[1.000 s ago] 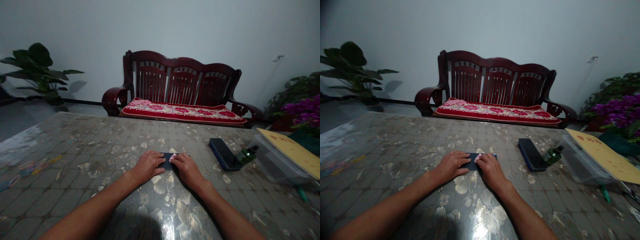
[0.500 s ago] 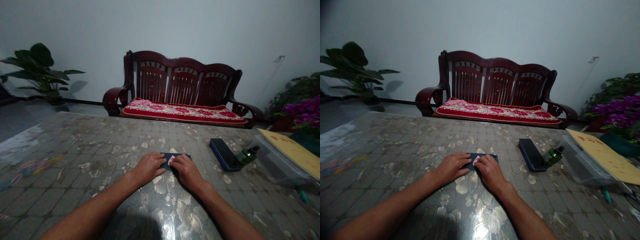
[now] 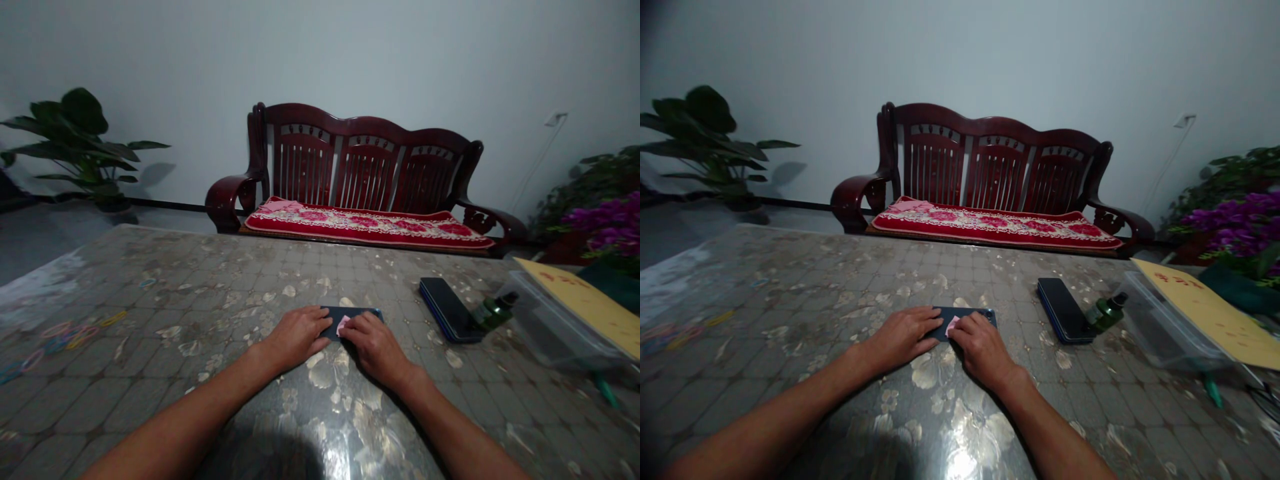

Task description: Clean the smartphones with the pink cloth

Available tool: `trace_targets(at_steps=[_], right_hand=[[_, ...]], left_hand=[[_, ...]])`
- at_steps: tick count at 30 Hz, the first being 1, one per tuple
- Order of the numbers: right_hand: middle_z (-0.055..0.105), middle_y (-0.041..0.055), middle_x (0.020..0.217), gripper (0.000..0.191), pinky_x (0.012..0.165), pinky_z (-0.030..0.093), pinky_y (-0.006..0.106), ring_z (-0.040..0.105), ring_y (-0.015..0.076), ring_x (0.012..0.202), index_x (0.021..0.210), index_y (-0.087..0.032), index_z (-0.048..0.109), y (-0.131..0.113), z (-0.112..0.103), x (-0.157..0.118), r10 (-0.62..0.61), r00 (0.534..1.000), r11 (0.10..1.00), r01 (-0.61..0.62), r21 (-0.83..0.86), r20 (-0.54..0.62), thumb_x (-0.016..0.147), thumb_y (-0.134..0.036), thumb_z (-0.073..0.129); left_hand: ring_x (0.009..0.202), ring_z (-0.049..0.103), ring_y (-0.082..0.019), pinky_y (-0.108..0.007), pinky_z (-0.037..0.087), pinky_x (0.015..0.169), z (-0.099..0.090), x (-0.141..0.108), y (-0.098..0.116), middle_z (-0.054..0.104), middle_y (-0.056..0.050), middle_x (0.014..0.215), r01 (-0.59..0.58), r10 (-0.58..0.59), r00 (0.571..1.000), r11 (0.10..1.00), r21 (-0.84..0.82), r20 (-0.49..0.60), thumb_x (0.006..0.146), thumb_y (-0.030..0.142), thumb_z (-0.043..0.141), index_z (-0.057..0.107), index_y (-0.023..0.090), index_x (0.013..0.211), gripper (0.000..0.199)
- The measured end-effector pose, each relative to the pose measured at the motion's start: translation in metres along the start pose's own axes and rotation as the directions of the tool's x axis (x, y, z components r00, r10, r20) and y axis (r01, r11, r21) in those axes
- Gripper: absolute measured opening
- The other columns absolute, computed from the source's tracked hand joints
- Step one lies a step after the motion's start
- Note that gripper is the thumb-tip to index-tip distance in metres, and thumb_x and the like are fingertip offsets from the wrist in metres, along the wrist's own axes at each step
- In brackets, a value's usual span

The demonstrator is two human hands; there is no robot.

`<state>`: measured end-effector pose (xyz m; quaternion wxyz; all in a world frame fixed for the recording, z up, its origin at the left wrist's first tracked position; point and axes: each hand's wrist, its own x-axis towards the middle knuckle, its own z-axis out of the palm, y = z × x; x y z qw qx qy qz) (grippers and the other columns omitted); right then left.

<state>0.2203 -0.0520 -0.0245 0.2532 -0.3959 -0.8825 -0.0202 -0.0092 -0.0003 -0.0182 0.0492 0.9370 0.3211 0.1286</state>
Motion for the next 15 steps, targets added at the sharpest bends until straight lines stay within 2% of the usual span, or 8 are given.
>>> trace_targets(at_steps=[3, 9, 15], right_hand=[[0.071, 0.0093, 0.104, 0.027, 0.081, 0.05, 0.035, 0.057, 0.0229, 0.091, 0.113, -0.018, 0.069, -0.0011, 0.0004, 0.0, 0.0, 1.0, 1.0, 0.0, -0.026, -0.019, 0.094, -0.007, 0.054], [0.071, 0.0093, 0.105, 0.024, 0.083, 0.051, 0.036, 0.059, 0.0239, 0.094, 0.109, -0.019, 0.07, 0.0048, 0.0037, -0.0005, 0.09, 0.992, 0.991, -0.097, -0.088, -0.087, 0.094, -0.008, 0.055], [0.07, 0.0085, 0.103, 0.031, 0.08, 0.05, 0.035, 0.057, 0.0227, 0.09, 0.111, -0.019, 0.069, -0.002, -0.0017, -0.0018, -0.006, 1.0, 1.0, 0.006, -0.009, -0.009, 0.089, -0.003, 0.055]], left_hand=[[0.121, 0.064, -0.03, -0.04, 0.052, 0.102, 0.0006, -0.0002, -0.0006, 0.07, -0.012, 0.128, 0.003, -0.003, 1.0, 1.0, 0.003, 0.008, 0.09, 0.032, 0.069, 0.069, 0.018, 0.122, 0.034], [0.12, 0.065, -0.03, -0.041, 0.052, 0.102, -0.0017, 0.001, 0.0014, 0.07, -0.012, 0.128, 0.009, -0.009, 1.0, 1.0, 0.006, 0.018, 0.09, 0.032, 0.07, 0.07, 0.018, 0.121, 0.034], [0.121, 0.064, -0.029, -0.04, 0.051, 0.104, -0.0024, 0.0001, 0.001, 0.07, -0.012, 0.127, 0.004, -0.005, 1.0, 1.0, -0.012, -0.007, 0.089, 0.03, 0.071, 0.07, 0.018, 0.121, 0.035]])
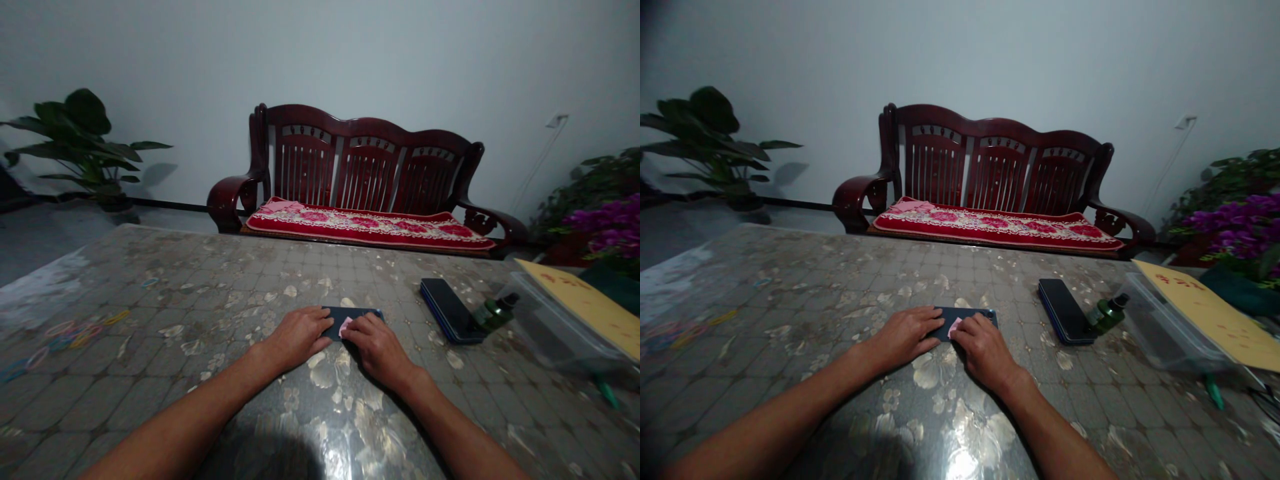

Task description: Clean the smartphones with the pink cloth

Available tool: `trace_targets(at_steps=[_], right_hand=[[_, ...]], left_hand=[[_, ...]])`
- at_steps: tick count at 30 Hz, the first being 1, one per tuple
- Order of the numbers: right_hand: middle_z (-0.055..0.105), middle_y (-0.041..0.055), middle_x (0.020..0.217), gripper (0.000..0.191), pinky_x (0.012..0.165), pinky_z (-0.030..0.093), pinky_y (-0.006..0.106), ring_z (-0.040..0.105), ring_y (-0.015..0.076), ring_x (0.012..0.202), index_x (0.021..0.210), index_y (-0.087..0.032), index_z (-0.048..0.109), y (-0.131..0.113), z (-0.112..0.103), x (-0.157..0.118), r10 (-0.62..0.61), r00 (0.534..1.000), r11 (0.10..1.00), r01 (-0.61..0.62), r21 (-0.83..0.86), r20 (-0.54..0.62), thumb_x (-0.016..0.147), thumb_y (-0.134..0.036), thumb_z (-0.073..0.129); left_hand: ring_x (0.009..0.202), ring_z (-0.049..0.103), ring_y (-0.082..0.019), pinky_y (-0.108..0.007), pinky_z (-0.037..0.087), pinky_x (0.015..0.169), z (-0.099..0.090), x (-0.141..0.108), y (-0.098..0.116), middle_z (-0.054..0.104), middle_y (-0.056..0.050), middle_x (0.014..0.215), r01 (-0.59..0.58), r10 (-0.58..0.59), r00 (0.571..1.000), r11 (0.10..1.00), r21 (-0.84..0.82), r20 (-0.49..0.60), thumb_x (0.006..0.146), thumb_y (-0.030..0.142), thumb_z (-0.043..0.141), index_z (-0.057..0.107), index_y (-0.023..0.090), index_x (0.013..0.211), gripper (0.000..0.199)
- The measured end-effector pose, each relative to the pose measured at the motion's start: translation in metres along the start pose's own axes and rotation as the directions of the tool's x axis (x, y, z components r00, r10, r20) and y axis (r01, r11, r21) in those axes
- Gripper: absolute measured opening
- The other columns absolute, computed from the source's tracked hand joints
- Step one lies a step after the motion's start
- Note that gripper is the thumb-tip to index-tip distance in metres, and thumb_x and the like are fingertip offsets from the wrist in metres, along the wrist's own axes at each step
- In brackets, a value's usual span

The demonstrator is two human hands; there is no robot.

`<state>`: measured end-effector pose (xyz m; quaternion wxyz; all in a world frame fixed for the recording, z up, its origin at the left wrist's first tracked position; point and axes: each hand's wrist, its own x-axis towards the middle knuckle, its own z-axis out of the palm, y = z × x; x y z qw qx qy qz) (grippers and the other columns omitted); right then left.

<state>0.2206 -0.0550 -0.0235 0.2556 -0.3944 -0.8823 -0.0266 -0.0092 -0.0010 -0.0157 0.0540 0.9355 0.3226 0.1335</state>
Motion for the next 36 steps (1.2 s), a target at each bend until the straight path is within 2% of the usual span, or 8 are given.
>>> trace_targets(at_steps=[4, 10, 16, 18, 25, 32, 36], right_hand=[[0.07, 0.0083, 0.102, 0.029, 0.08, 0.05, 0.035, 0.057, 0.0226, 0.09, 0.112, -0.02, 0.069, -0.001, 0.0, -0.002, -0.009, 1.0, 1.0, 0.009, 0.01, 0.021, 0.09, -0.004, 0.057], [0.07, 0.0091, 0.104, 0.029, 0.084, 0.051, 0.036, 0.059, 0.0231, 0.095, 0.108, -0.02, 0.07, 0.006, 0.002, -0.002, 0.127, 0.989, 0.99, -0.13, -0.045, -0.073, 0.09, -0.002, 0.055], [0.071, 0.0076, 0.099, 0.026, 0.078, 0.048, 0.033, 0.058, 0.021, 0.088, 0.109, -0.02, 0.07, -0.007, 0.002, 0.0, 0.016, 1.0, 1.0, -0.017, -0.012, -0.024, 0.092, -0.007, 0.056], [0.072, 0.0074, 0.098, 0.023, 0.078, 0.048, 0.034, 0.059, 0.0212, 0.087, 0.108, -0.021, 0.071, -0.006, 0.002, 0.0, 0.013, 0.999, 1.0, -0.014, -0.025, -0.029, 0.094, -0.009, 0.057], [0.073, 0.0084, 0.104, 0.023, 0.083, 0.051, 0.036, 0.061, 0.0225, 0.093, 0.106, -0.022, 0.072, 0.01, 0.005, 0.001, 0.161, 0.984, 0.984, -0.166, -0.071, -0.073, 0.094, -0.009, 0.058], [0.072, 0.0074, 0.1, 0.026, 0.079, 0.049, 0.035, 0.058, 0.0217, 0.088, 0.109, -0.021, 0.072, -0.006, 0.001, 0.003, -0.021, 1.0, 1.0, 0.021, 0.014, 0.021, 0.095, -0.01, 0.053], [0.073, 0.0079, 0.101, 0.023, 0.08, 0.049, 0.034, 0.059, 0.0217, 0.09, 0.109, -0.02, 0.072, 0.0, 0.004, 0.003, 0.009, 1.0, 1.0, -0.009, -0.015, -0.016, 0.096, -0.012, 0.054]], left_hand=[[0.121, 0.065, -0.029, -0.04, 0.052, 0.104, 0.0, 0.0, 0.0, 0.07, -0.013, 0.127, -0.003, 0.003, 1.0, 1.0, 0.005, 0.005, 0.09, 0.029, 0.07, 0.07, 0.017, 0.122, 0.034], [0.119, 0.066, -0.03, -0.041, 0.053, 0.102, 0.003, 0.0, -0.001, 0.07, -0.013, 0.127, -0.016, 0.016, 1.0, 1.0, 0.012, -0.004, 0.089, 0.031, 0.071, 0.071, 0.017, 0.119, 0.034], [0.12, 0.065, -0.029, -0.04, 0.052, 0.102, 0.003, 0.0, -0.002, 0.07, -0.012, 0.126, -0.01, 0.01, 1.0, 1.0, 0.01, -0.005, 0.09, 0.03, 0.069, 0.07, 0.018, 0.121, 0.033], [0.121, 0.065, -0.029, -0.041, 0.052, 0.103, 0.002, 0.0, -0.001, 0.07, -0.012, 0.127, -0.004, 0.004, 1.0, 1.0, 0.016, -0.002, 0.091, 0.03, 0.068, 0.07, 0.018, 0.121, 0.033], [0.118, 0.066, -0.029, -0.04, 0.053, 0.102, -0.001, 0.002, 0.0, 0.071, -0.012, 0.125, -0.016, 0.015, 0.999, 0.999, 0.029, 0.031, 0.088, 0.029, 0.073, 0.072, 0.018, 0.116, 0.03], [0.122, 0.064, -0.027, -0.038, 0.049, 0.106, 0.0, 0.001, 0.0, 0.071, -0.011, 0.126, -0.016, 0.015, 1.0, 1.0, 0.027, 0.028, 0.09, 0.03, 0.071, 0.07, 0.019, 0.118, 0.031], [0.12, 0.065, -0.028, -0.037, 0.05, 0.103, 0.0, 0.002, 0.0, 0.071, -0.01, 0.125, -0.026, 0.025, 0.999, 0.999, 0.032, 0.029, 0.09, 0.03, 0.071, 0.071, 0.019, 0.115, 0.028]])
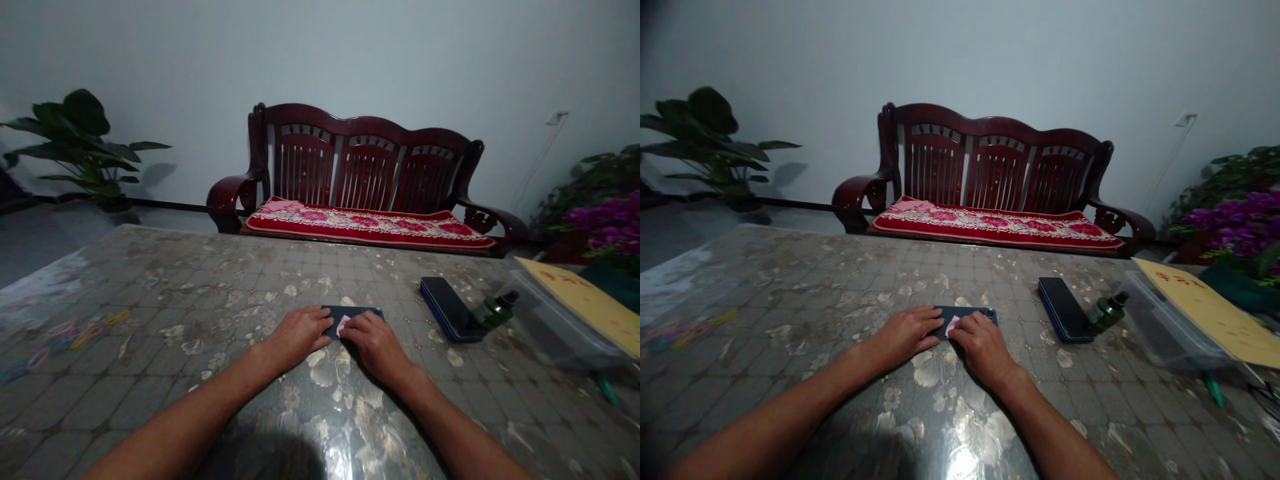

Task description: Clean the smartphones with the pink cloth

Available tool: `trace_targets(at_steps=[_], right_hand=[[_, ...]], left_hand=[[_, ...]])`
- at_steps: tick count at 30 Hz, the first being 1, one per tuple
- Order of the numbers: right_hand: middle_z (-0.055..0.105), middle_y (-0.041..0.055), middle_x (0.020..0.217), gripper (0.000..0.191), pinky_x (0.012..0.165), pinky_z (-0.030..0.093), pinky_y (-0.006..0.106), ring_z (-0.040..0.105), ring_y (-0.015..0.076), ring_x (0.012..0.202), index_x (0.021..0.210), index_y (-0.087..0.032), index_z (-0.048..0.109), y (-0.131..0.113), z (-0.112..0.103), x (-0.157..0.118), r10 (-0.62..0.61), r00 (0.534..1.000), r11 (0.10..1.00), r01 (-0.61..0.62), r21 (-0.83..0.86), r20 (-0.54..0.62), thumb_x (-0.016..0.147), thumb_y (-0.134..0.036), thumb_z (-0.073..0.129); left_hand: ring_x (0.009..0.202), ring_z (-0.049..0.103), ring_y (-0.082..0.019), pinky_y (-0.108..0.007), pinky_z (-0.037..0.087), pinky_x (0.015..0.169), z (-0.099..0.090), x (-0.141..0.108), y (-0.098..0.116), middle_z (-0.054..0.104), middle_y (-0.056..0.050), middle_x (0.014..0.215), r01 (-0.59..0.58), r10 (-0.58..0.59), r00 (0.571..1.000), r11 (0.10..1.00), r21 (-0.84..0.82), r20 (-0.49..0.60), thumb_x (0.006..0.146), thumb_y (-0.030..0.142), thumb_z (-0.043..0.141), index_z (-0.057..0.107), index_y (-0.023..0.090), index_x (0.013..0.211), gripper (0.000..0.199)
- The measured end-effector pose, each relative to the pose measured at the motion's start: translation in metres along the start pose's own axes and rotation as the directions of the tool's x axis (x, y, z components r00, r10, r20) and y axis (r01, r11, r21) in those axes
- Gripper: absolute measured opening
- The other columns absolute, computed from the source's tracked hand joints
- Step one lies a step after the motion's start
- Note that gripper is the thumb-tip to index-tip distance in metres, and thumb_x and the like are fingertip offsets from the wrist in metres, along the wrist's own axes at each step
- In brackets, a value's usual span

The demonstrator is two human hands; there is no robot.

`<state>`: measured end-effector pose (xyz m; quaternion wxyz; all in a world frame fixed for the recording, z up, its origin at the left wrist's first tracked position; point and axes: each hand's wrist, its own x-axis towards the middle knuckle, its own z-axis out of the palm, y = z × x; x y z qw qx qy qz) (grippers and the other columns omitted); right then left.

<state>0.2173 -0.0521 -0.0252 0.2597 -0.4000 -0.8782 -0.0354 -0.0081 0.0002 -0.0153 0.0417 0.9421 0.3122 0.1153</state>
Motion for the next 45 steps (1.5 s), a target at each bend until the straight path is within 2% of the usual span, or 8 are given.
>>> trace_targets(at_steps=[6, 11, 13, 22, 28, 37, 45], right_hand=[[0.074, 0.0088, 0.105, 0.024, 0.082, 0.052, 0.035, 0.062, 0.0223, 0.092, 0.107, -0.021, 0.073, 0.014, 0.004, 0.002, 0.093, 0.994, 0.991, -0.098, -0.086, -0.06, 0.094, -0.008, 0.058], [0.074, 0.0087, 0.108, 0.029, 0.083, 0.052, 0.035, 0.062, 0.0217, 0.093, 0.114, -0.02, 0.07, 0.004, 0.002, 0.001, 0.005, 1.0, 1.0, -0.005, 0.001, -0.022, 0.093, -0.006, 0.056], [0.074, 0.0087, 0.108, 0.029, 0.083, 0.052, 0.035, 0.063, 0.0212, 0.093, 0.115, -0.021, 0.07, 0.002, 0.002, 0.0, 0.005, 1.0, 1.0, -0.005, 0.01, -0.014, 0.094, -0.007, 0.055], [0.074, 0.009, 0.104, 0.026, 0.081, 0.055, 0.035, 0.064, 0.0224, 0.091, 0.107, -0.021, 0.074, 0.017, 0.006, -0.001, 0.134, 0.988, 0.983, -0.143, -0.115, -0.08, 0.093, -0.006, 0.058], [0.074, 0.0095, 0.105, 0.027, 0.083, 0.054, 0.035, 0.065, 0.0216, 0.094, 0.11, -0.021, 0.073, 0.012, 0.004, -0.003, 0.046, 0.998, 0.997, -0.049, -0.061, -0.04, 0.093, -0.007, 0.058], [0.074, 0.0079, 0.104, 0.026, 0.084, 0.054, 0.032, 0.066, 0.0206, 0.095, 0.11, -0.022, 0.074, 0.015, -0.007, 0.002, 0.043, 0.998, 0.998, -0.04, -0.058, 0.04, 0.092, -0.008, 0.061], [0.073, 0.0088, 0.11, 0.026, 0.086, 0.054, 0.034, 0.064, 0.0208, 0.098, 0.117, -0.02, 0.07, 0.022, -0.011, -0.006, -0.016, 1.0, 1.0, 0.016, -0.001, 0.027, 0.098, -0.012, 0.053]], left_hand=[[0.113, 0.067, -0.028, -0.037, 0.053, 0.097, -0.005, 0.0, -0.002, 0.071, -0.011, 0.122, -0.028, 0.029, 0.999, 0.999, -0.019, 0.027, 0.09, 0.029, 0.07, 0.071, 0.018, 0.111, 0.023], [0.116, 0.066, -0.029, -0.039, 0.051, 0.101, 0.0, 0.0, -0.003, 0.072, -0.011, 0.121, -0.025, 0.025, 1.0, 0.999, -0.026, 0.002, 0.091, 0.028, 0.068, 0.072, 0.019, 0.11, 0.021], [0.117, 0.066, -0.028, -0.039, 0.05, 0.101, 0.002, 0.0, -0.003, 0.072, -0.011, 0.12, -0.025, 0.025, 1.0, 0.999, -0.029, -0.005, 0.092, 0.028, 0.067, 0.071, 0.02, 0.11, 0.021], [0.107, 0.068, -0.026, -0.036, 0.053, 0.094, -0.001, 0.001, 0.001, 0.073, -0.01, 0.115, -0.022, 0.022, 1.0, 0.999, 0.031, 0.004, 0.091, 0.027, 0.068, 0.071, 0.02, 0.105, 0.016], [0.109, 0.068, -0.027, -0.037, 0.052, 0.096, 0.002, 0.001, 0.0, 0.072, -0.011, 0.117, -0.034, 0.034, 0.999, 0.999, 0.019, -0.004, 0.093, 0.026, 0.065, 0.07, 0.018, 0.106, 0.016], [0.108, 0.068, -0.028, -0.037, 0.052, 0.093, -0.001, 0.001, 0.003, 0.072, -0.011, 0.117, -0.023, 0.022, 1.0, 0.999, 0.035, 0.02, 0.09, 0.025, 0.069, 0.07, 0.018, 0.106, 0.017], [0.111, 0.066, -0.028, -0.037, 0.052, 0.094, -0.007, 0.0, 0.007, 0.071, -0.011, 0.116, -0.022, 0.021, 0.999, 0.999, 0.042, 0.041, 0.091, 0.023, 0.067, 0.069, 0.018, 0.108, 0.018]])
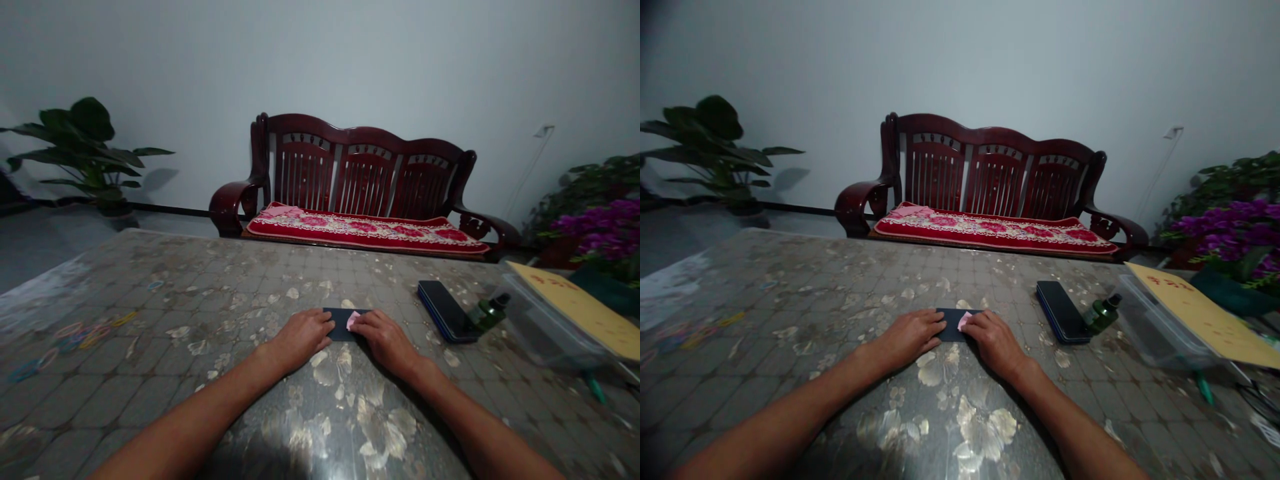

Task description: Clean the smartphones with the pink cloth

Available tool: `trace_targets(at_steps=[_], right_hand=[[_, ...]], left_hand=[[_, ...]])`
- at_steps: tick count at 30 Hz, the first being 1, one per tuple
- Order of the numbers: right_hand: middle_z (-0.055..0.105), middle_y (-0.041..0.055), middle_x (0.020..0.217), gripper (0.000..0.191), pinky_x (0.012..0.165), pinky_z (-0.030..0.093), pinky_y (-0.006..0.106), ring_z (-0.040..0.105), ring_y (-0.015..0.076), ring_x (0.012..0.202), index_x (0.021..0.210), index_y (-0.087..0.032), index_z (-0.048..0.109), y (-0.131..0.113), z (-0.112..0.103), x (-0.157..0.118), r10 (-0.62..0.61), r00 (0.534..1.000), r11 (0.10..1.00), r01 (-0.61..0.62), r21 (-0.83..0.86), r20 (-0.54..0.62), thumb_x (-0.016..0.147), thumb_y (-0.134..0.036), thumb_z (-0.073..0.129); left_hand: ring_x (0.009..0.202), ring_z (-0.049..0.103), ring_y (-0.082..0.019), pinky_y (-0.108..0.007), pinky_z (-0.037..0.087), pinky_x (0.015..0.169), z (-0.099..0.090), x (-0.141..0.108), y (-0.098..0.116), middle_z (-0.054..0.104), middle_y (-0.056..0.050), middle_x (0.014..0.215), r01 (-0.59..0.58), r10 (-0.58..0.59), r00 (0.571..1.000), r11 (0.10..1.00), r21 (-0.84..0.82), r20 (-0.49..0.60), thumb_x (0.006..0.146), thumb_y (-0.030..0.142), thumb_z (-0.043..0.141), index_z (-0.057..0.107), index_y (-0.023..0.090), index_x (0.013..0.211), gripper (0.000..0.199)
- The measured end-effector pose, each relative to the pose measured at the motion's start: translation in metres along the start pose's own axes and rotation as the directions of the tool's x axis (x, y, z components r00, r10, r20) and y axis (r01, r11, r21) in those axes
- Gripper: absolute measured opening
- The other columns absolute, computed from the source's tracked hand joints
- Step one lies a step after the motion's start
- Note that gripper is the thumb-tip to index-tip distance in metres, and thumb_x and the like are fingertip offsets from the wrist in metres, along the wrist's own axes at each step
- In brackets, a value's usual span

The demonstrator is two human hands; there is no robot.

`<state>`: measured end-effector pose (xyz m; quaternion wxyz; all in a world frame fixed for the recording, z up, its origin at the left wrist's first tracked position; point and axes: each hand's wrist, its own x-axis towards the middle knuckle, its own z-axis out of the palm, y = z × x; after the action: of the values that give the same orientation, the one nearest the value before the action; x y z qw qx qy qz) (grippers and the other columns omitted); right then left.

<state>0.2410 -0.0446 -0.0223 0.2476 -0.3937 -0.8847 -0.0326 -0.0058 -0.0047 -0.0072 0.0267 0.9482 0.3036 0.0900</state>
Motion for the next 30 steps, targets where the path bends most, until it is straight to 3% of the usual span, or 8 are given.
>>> trace_targets(at_steps=[8, 14, 20, 26, 30], right_hand=[[0.074, 0.0085, 0.104, 0.024, 0.083, 0.054, 0.033, 0.064, 0.0218, 0.094, 0.109, -0.019, 0.073, 0.004, 0.003, 0.004, 0.055, 0.998, 0.997, -0.055, -0.06, -0.001, 0.093, -0.008, 0.059], [0.075, 0.0078, 0.104, 0.029, 0.084, 0.052, 0.033, 0.064, 0.0215, 0.093, 0.104, -0.021, 0.076, 0.005, 0.019, 0.029, 0.171, 0.985, 0.984, -0.169, -0.062, 0.017, 0.092, -0.004, 0.057], [0.075, 0.0071, 0.107, 0.027, 0.085, 0.051, 0.032, 0.064, 0.0214, 0.095, 0.107, -0.022, 0.076, 0.002, 0.025, 0.046, 0.089, 0.994, 0.996, -0.089, 0.002, 0.057, 0.092, -0.007, 0.06], [0.075, 0.0067, 0.103, 0.033, 0.084, 0.05, 0.032, 0.064, 0.021, 0.094, 0.104, -0.022, 0.077, 0.006, 0.021, 0.04, 0.164, 0.986, 0.986, -0.163, -0.016, 0.043, 0.091, -0.001, 0.054], [0.075, 0.0064, 0.103, 0.029, 0.085, 0.05, 0.031, 0.064, 0.0205, 0.094, 0.102, -0.021, 0.077, -0.003, 0.029, 0.053, 0.137, 0.989, 0.99, -0.138, 0.011, 0.062, 0.089, -0.002, 0.06]], left_hand=[[0.098, 0.069, -0.025, -0.034, 0.055, 0.087, 0.0, 0.001, 0.007, 0.072, -0.009, 0.104, -0.005, 0.004, 1.0, 0.999, 0.046, 0.008, 0.092, 0.015, 0.062, 0.069, 0.017, 0.098, 0.01], [0.101, 0.068, -0.026, -0.036, 0.055, 0.086, -0.002, 0.001, 0.01, 0.073, -0.01, 0.107, 0.005, -0.008, 0.998, 0.999, 0.048, 0.055, 0.094, 0.013, 0.057, 0.069, 0.015, 0.103, 0.015], [0.099, 0.069, -0.024, -0.035, 0.055, 0.087, 0.002, 0.0, 0.017, 0.073, -0.011, 0.109, 0.018, -0.025, 0.998, 0.994, 0.104, 0.065, 0.097, 0.006, 0.046, 0.068, 0.014, 0.108, 0.026], [0.096, 0.069, -0.024, -0.035, 0.056, 0.084, 0.0, 0.0, 0.025, 0.073, -0.011, 0.104, 0.033, -0.042, 0.994, 0.996, 0.088, 0.103, 0.097, 0.006, 0.044, 0.069, 0.013, 0.103, 0.026], [0.095, 0.07, -0.025, -0.036, 0.057, 0.083, 0.001, 0.0, 0.027, 0.073, -0.013, 0.103, 0.019, -0.029, 0.994, 0.996, 0.091, 0.105, 0.097, 0.006, 0.046, 0.068, 0.011, 0.104, 0.024]])
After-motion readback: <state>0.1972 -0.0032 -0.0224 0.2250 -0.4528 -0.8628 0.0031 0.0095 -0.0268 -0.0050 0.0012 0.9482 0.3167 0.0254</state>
